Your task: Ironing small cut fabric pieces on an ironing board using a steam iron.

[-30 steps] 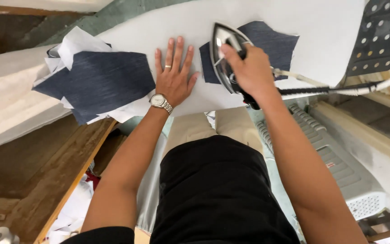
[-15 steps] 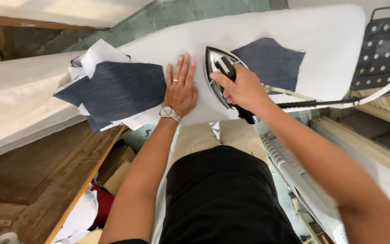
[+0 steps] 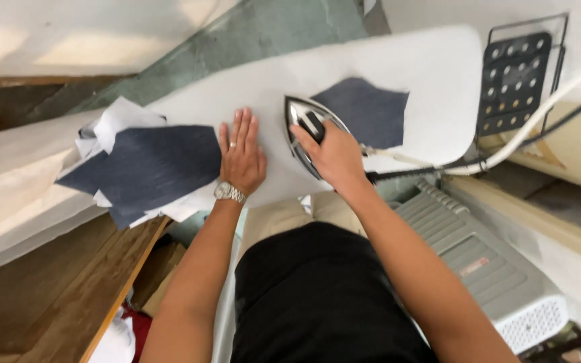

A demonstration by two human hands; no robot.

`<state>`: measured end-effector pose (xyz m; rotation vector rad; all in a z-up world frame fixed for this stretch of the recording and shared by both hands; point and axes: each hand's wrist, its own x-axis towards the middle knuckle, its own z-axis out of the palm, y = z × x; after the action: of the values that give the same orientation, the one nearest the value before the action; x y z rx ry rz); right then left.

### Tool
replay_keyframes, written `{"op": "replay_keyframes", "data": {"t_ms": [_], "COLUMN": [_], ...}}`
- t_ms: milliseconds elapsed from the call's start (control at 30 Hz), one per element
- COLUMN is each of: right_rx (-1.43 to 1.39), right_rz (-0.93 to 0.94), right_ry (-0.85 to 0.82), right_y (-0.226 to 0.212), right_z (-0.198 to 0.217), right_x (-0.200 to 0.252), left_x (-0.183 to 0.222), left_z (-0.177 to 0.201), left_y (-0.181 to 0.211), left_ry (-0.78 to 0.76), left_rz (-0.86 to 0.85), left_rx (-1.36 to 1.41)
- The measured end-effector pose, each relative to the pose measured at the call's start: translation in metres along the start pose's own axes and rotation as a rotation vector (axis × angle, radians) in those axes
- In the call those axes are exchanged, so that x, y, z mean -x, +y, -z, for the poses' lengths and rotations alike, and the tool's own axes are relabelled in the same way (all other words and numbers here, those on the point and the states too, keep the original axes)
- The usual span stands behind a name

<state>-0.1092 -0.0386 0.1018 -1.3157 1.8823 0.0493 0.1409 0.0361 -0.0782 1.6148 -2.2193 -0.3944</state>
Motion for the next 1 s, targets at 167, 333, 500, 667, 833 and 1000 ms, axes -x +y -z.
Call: {"op": "replay_keyframes", "data": {"t_ms": [167,333,500,667,833,1000], "right_rx": [0.098,0.07,0.013,-0.171,0.021,-0.006], "right_rz": [-0.03,-0.071,-0.067,-0.135,-0.147,-0.073], "right_ry": [0.037,0.088,0.237,0.201,-0.226,-0.005], "right_y": [0.004,0.016,0.075,0.075,0.043,0.059], "right_z": [0.028,0.07,0.099,0.109,0.095,0.062], "right_x": [-0.018,-0.022,-0.04,-0.062,-0.011,0.014], "left_x": [0.001,-0.028,-0.049,-0.055,-0.056,-0.043], "left_z": [-0.004,0.005,-0.006,0.019,0.031,0.022], "left_y": [0.003,0.04,0.058,0.06,0.069,0.065], "left_ry": [-0.003,-0.046,-0.146,-0.256,-0.36,-0.318], "left_rz": [0.02,-0.054,-0.225,-0.266,-0.218,-0.184], "left_rx": [0.001,-0.038,-0.163,-0.215,-0.189,-0.228]}}
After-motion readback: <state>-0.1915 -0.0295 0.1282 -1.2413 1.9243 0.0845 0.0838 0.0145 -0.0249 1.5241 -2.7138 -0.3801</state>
